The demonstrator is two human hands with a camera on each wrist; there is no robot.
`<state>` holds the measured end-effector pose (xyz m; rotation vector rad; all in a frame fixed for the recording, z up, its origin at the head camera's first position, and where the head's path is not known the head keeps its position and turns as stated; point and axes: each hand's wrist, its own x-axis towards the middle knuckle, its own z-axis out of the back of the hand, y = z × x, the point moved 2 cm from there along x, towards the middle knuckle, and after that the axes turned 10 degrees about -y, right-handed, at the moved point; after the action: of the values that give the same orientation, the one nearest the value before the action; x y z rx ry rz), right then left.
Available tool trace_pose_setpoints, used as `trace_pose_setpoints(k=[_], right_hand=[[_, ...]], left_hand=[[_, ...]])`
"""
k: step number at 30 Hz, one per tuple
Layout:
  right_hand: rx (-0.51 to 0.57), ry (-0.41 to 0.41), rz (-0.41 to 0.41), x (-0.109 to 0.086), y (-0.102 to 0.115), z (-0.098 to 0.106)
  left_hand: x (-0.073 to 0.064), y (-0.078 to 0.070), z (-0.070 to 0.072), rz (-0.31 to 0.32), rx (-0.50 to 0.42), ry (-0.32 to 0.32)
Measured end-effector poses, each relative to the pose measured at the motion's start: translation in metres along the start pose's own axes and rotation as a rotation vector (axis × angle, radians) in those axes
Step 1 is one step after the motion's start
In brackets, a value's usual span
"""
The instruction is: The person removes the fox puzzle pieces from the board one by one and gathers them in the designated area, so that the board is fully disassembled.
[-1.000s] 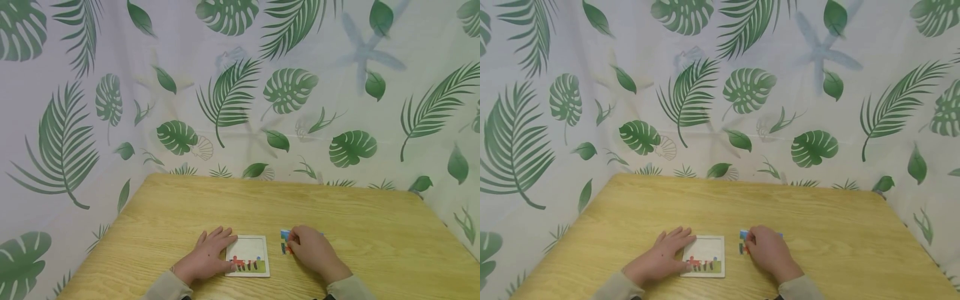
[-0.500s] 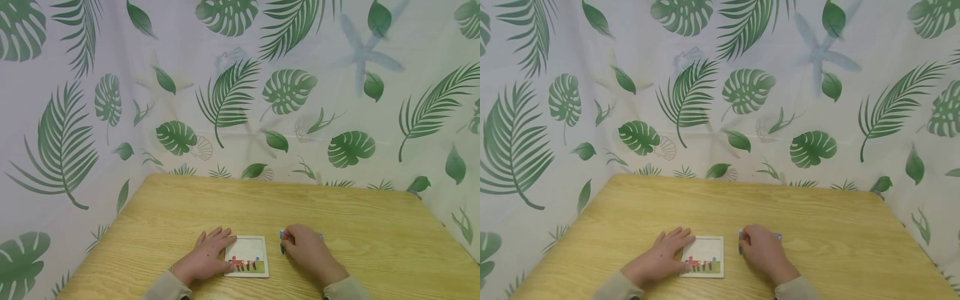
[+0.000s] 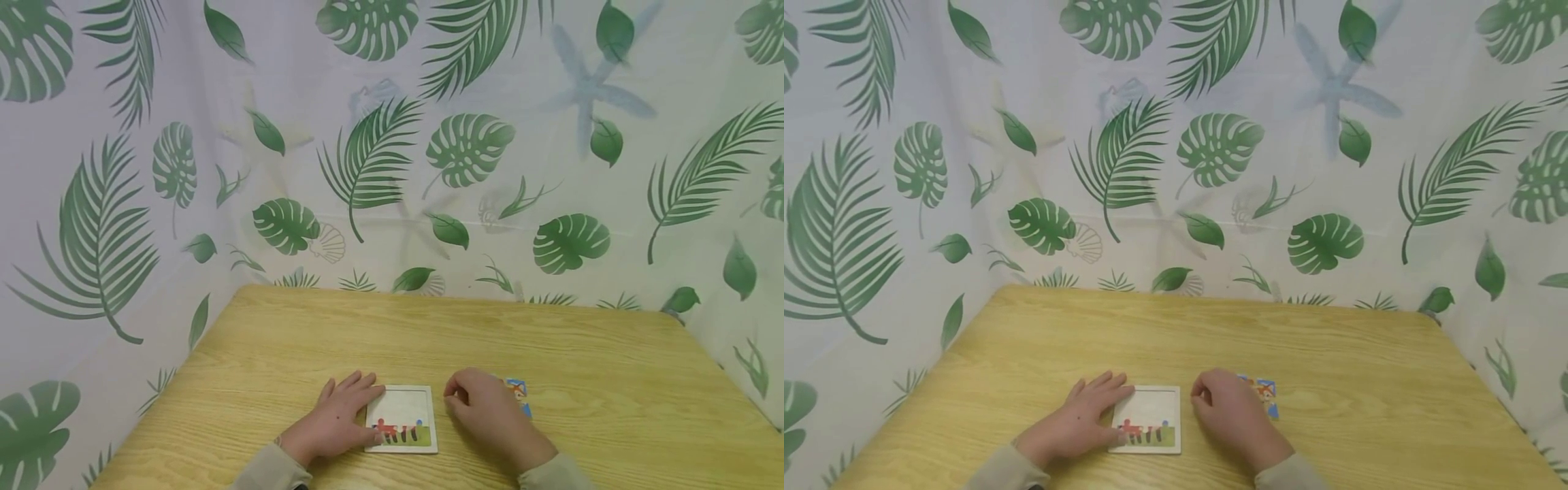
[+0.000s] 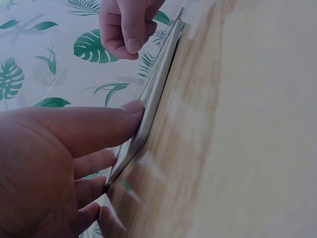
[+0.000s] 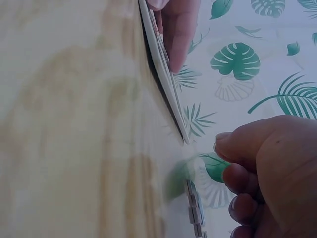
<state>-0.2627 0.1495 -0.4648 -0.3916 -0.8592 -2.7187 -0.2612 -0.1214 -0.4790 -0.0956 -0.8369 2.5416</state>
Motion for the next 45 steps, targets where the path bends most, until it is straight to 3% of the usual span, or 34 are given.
trace_pose_setpoints(k=[7,16,28,35,45], right_hand=[[-0.003,0.052,-0.012,0.0,0.008,-0.007],[0.078,0.114,0.035,-0.004,0.013,-0.013],[0.113,0.13,0.068,-0.009,0.018,-0.015],[0.17,0.217,0.055,-0.011,0.017,-0.02],[0.132,0.249,0.087,-0.012,0.023,-0.022]], left_hand=[[0.0,0.001,0.0,0.009,0.003,-0.007],[0.0,-0.001,0.001,0.016,-0.013,-0.006],[-0.002,-0.004,0.002,0.011,-0.018,-0.002],[-0.002,-0.004,0.002,0.007,-0.004,-0.011],[-0.003,-0.005,0.002,0.009,-0.006,-0.005]])
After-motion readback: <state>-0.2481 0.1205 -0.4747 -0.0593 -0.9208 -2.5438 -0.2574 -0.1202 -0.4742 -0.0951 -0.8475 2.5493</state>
